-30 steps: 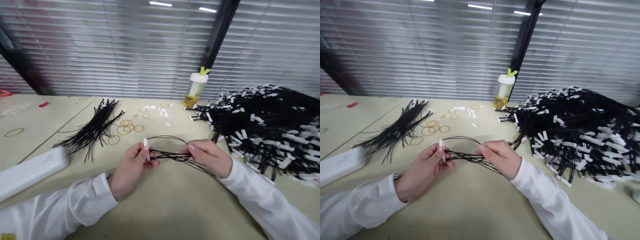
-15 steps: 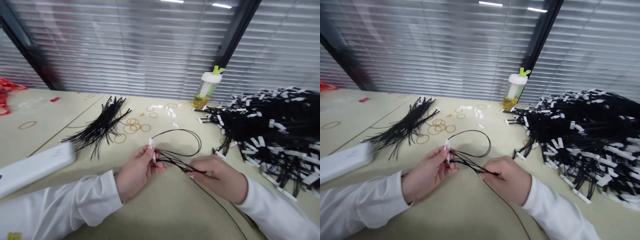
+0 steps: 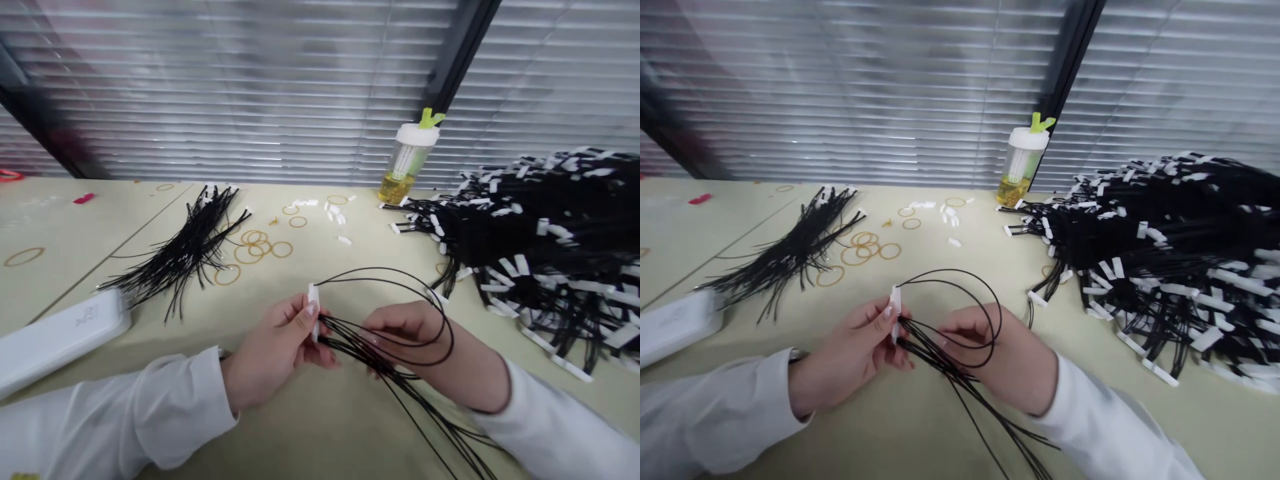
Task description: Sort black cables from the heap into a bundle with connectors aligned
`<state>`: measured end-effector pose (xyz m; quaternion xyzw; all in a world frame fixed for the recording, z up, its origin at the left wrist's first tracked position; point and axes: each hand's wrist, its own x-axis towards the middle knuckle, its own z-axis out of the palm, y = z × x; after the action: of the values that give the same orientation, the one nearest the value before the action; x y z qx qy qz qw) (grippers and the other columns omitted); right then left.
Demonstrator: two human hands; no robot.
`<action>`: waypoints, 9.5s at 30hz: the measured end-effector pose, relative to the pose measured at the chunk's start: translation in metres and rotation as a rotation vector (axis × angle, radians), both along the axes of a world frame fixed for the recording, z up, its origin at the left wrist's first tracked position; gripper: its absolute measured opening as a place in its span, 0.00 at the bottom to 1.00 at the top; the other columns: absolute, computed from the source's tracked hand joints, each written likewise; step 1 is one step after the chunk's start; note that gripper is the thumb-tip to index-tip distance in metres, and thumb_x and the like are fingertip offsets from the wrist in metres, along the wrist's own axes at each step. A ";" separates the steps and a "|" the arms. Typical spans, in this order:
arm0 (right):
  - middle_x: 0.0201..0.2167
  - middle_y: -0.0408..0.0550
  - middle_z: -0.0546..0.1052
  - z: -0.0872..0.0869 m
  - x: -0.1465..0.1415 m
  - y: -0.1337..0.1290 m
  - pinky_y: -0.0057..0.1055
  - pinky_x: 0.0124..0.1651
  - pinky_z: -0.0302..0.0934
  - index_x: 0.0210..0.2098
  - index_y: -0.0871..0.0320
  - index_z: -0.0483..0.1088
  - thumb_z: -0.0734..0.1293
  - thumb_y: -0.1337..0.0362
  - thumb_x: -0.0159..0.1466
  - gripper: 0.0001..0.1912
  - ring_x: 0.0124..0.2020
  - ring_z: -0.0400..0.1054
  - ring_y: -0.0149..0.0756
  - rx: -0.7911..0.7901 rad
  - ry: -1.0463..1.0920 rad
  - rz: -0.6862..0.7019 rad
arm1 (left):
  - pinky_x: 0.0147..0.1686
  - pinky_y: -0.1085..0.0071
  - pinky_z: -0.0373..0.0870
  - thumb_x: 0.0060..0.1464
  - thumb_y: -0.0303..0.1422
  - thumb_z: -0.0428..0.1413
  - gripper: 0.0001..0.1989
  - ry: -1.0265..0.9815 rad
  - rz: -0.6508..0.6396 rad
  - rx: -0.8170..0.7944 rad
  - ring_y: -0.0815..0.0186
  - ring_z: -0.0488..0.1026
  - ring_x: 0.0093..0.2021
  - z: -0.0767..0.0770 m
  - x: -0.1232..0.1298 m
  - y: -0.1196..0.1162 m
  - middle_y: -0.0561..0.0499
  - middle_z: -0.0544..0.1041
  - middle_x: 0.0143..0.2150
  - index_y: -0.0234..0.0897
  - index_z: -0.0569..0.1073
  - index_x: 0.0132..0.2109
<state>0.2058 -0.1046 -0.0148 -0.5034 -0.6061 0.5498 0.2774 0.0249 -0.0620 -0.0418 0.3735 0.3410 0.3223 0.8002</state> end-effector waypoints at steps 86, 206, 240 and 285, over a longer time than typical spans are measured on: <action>0.22 0.43 0.69 -0.004 -0.013 -0.006 0.23 0.29 0.53 0.29 0.59 0.71 0.59 0.69 0.60 0.09 0.24 0.62 0.25 0.933 -0.690 -0.236 | 0.26 0.74 0.71 0.54 0.40 0.48 0.12 0.264 -0.244 0.327 0.75 0.71 0.22 0.001 -0.002 -0.009 0.57 0.64 0.27 0.34 0.62 0.32; 0.16 0.38 0.63 -0.004 -0.024 -0.010 0.20 0.23 0.48 0.22 0.61 0.65 0.59 0.66 0.59 0.11 0.19 0.52 0.20 0.610 -0.488 -0.302 | 0.21 0.76 0.62 0.56 0.35 0.41 0.11 0.661 -0.338 0.690 0.72 0.66 0.20 0.006 -0.002 -0.015 0.58 0.64 0.19 0.38 0.59 0.27; 0.15 0.36 0.58 -0.004 -0.007 0.011 0.18 0.17 0.45 0.22 0.62 0.61 0.60 0.62 0.58 0.11 0.15 0.51 0.19 0.096 -0.149 0.177 | 0.25 0.76 0.70 0.55 0.40 0.48 0.12 0.246 -0.102 0.271 0.76 0.68 0.21 -0.003 -0.001 -0.005 0.58 0.65 0.25 0.35 0.62 0.31; 0.22 0.42 0.69 0.006 0.004 -0.006 0.25 0.25 0.55 0.29 0.57 0.69 0.62 0.65 0.58 0.05 0.21 0.59 0.24 0.709 -0.530 -0.256 | 0.22 0.78 0.67 0.57 0.40 0.43 0.12 0.339 -0.190 0.345 0.76 0.68 0.19 0.003 -0.001 -0.007 0.58 0.63 0.25 0.35 0.61 0.32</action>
<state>0.2093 -0.1111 -0.0084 -0.5715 -0.7396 0.1222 0.3337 0.0237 -0.0693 -0.0390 0.5837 0.3736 0.2317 0.6827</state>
